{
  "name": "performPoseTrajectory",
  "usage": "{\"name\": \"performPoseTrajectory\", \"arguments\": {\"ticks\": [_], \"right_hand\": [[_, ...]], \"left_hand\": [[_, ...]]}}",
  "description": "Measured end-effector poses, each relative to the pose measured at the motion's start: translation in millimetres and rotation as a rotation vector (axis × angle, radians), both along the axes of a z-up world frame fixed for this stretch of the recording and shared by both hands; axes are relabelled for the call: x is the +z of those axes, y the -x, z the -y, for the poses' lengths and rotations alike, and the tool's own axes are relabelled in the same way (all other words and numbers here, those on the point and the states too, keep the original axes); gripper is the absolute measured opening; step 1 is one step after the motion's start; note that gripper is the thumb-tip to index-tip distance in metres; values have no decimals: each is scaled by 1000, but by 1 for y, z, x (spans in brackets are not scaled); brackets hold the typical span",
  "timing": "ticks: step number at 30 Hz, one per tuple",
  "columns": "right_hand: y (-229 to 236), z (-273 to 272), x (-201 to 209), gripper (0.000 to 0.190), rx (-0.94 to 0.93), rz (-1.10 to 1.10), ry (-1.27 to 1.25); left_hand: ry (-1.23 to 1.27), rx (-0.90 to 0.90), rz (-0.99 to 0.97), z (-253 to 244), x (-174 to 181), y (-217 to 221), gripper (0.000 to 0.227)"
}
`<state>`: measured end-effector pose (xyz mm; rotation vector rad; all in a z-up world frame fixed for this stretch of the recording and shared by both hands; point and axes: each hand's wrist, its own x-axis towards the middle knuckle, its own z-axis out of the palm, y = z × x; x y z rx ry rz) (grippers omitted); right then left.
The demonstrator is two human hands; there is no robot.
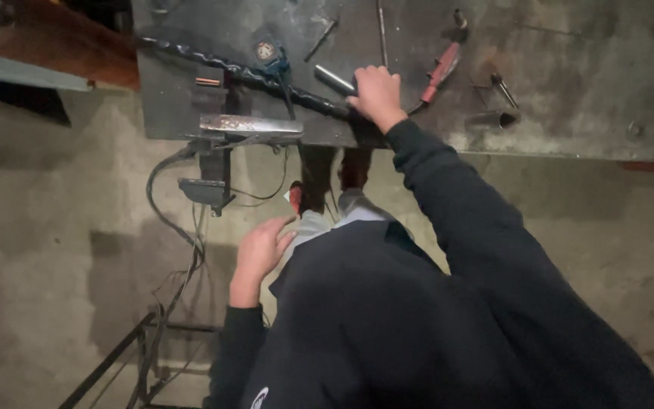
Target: The person picks up a cylindrical metal part and a smaller metal ring from a workbench. They insert the ring into the cylinder and rotate the assembly to check the fit. The person then picks up a second metal cylinder and places it on the table.
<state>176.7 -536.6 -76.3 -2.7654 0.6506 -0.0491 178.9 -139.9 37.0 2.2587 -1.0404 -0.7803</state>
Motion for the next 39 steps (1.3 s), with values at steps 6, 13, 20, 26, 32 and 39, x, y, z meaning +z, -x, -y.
{"name": "performPoseTrajectory", "arguments": {"ticks": [6, 13, 20, 26, 32, 39], "right_hand": [[-19, 36, -22, 37, 30, -101, -180], [12, -12, 133, 32, 10, 384, -1580], [29, -75, 215, 52, 229, 524, -1954], [34, -101, 241, 49, 385, 504, -1902], [32, -113, 257, 48, 410, 441, -1885], [31, -122, 245, 47, 470, 458, -1816]], "left_hand": [[89, 116, 30, -8, 10, 0, 32], [309, 225, -4, 25, 41, -28, 33], [865, 378, -505, 77, 127, -32, 44], [1011, 386, -562, 72, 130, -28, 29], [950, 418, -350, 56, 141, -29, 27], [893, 391, 50, 50, 160, -29, 26]]}}
